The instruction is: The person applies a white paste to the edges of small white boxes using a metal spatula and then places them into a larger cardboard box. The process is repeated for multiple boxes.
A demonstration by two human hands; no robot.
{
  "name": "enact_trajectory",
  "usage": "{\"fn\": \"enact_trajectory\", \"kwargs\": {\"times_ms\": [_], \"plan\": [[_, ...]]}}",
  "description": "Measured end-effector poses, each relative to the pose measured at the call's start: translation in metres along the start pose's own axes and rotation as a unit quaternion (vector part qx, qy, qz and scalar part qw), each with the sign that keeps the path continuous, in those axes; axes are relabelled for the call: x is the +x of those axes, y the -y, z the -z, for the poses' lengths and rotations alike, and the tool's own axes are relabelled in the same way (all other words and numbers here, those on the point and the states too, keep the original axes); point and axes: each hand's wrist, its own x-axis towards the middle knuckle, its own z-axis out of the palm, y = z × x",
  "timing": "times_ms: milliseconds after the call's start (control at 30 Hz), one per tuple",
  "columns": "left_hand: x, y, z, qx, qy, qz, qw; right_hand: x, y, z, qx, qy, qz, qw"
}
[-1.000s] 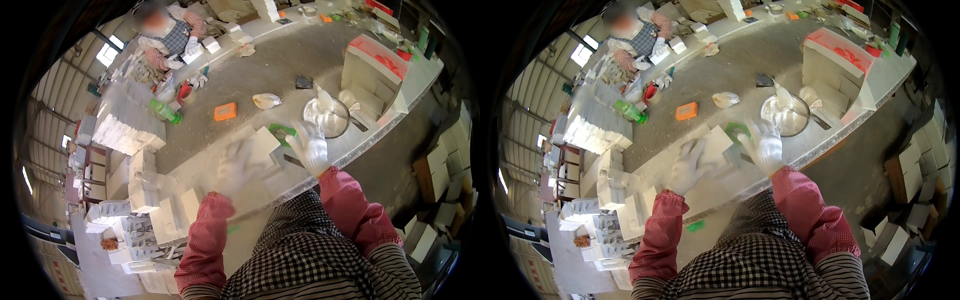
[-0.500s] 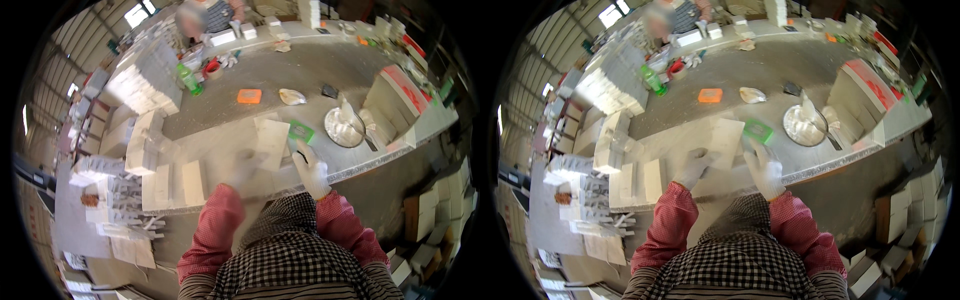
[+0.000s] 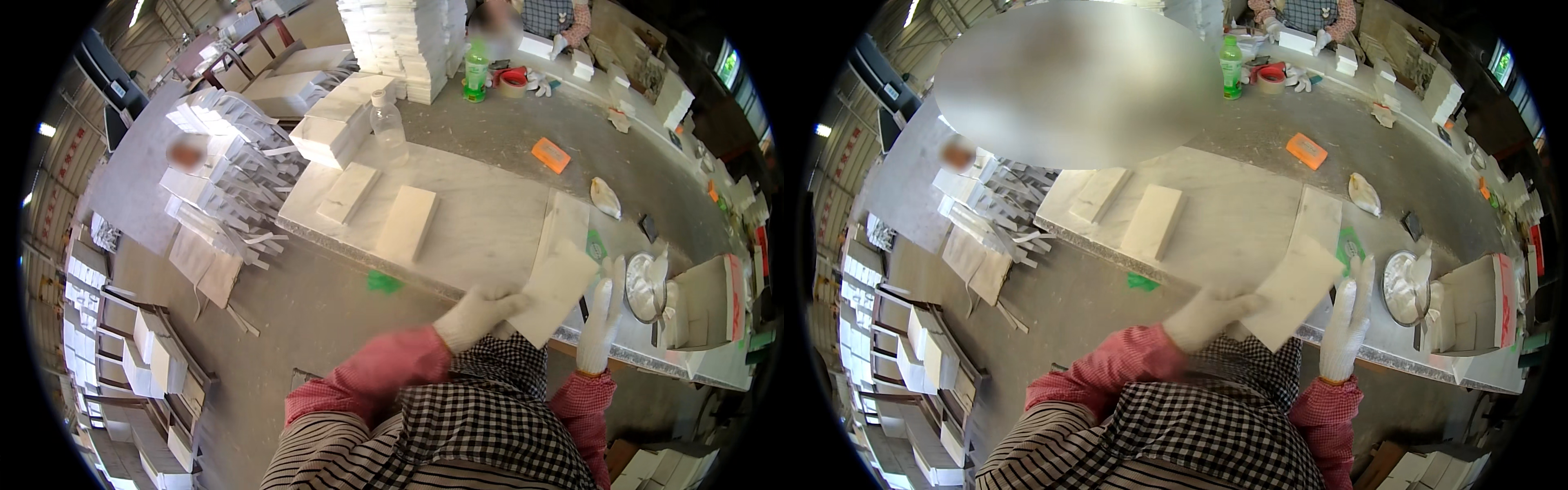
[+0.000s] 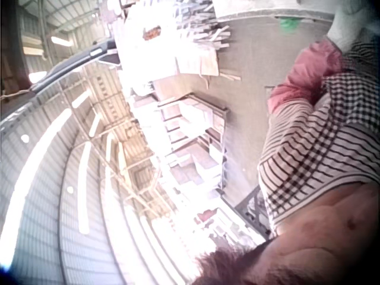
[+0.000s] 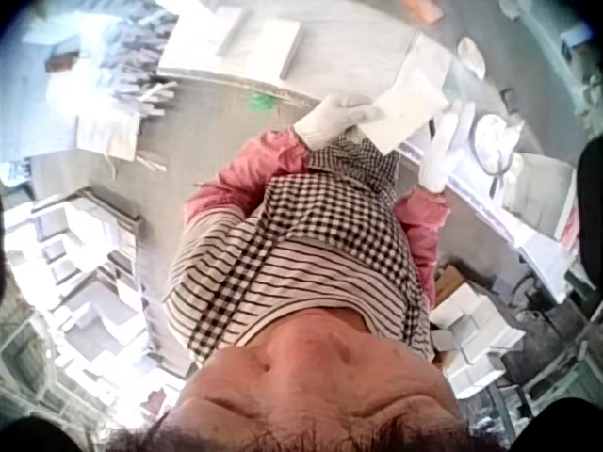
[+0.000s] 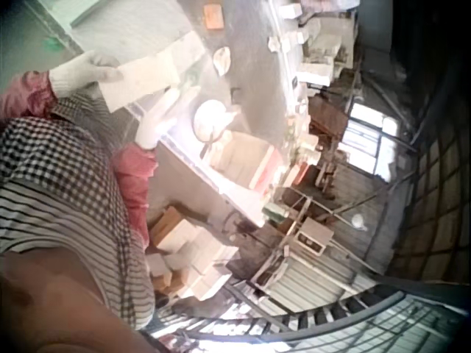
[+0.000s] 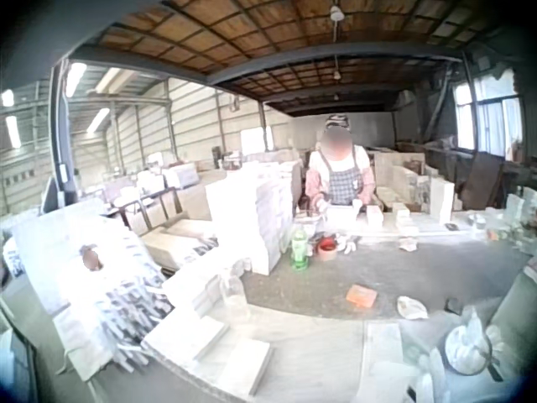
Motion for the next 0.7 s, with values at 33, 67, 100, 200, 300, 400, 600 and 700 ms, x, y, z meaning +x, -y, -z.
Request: {"fn": "enact_trajectory", "kwargs": {"times_ms": [33, 67, 100, 200, 300, 400, 600, 700], "plan": [[-0.007, -0.005, 0.013, 0.020, -0.028, 0.007, 0.999, 0.000, -0.004, 0.001, -0.047, 0.006, 0.014, 0.999], [-0.013, -0.009, 0.025, 0.039, -0.050, 0.015, 0.998, -0.003, -0.006, 0.001, -0.067, 0.015, 0.012, 0.998], [-0.012, 0.002, 0.044, 0.074, -0.086, -0.041, 0.993, -0.006, -0.008, 0.000, -0.088, 0.024, 0.009, 0.996], [-0.022, -0.021, 0.080, 0.114, -0.211, 0.014, 0.971, -0.016, -0.019, -0.003, -0.126, 0.039, -0.015, 0.991], [-0.016, -0.012, 0.126, 0.044, -0.329, -0.026, 0.943, -0.022, -0.026, -0.011, -0.155, 0.040, 0.011, 0.987], [-0.012, -0.013, 0.165, 0.101, -0.342, -0.046, 0.933, -0.022, -0.025, -0.017, -0.196, 0.039, 0.062, 0.978], [0.003, -0.005, 0.203, 0.311, -0.338, 0.006, 0.888, -0.022, -0.014, -0.017, -0.228, 0.039, 0.098, 0.968], [0.007, 0.004, 0.208, 0.528, -0.354, -0.004, 0.772, -0.026, -0.019, -0.014, -0.227, 0.034, 0.093, 0.969]]}}
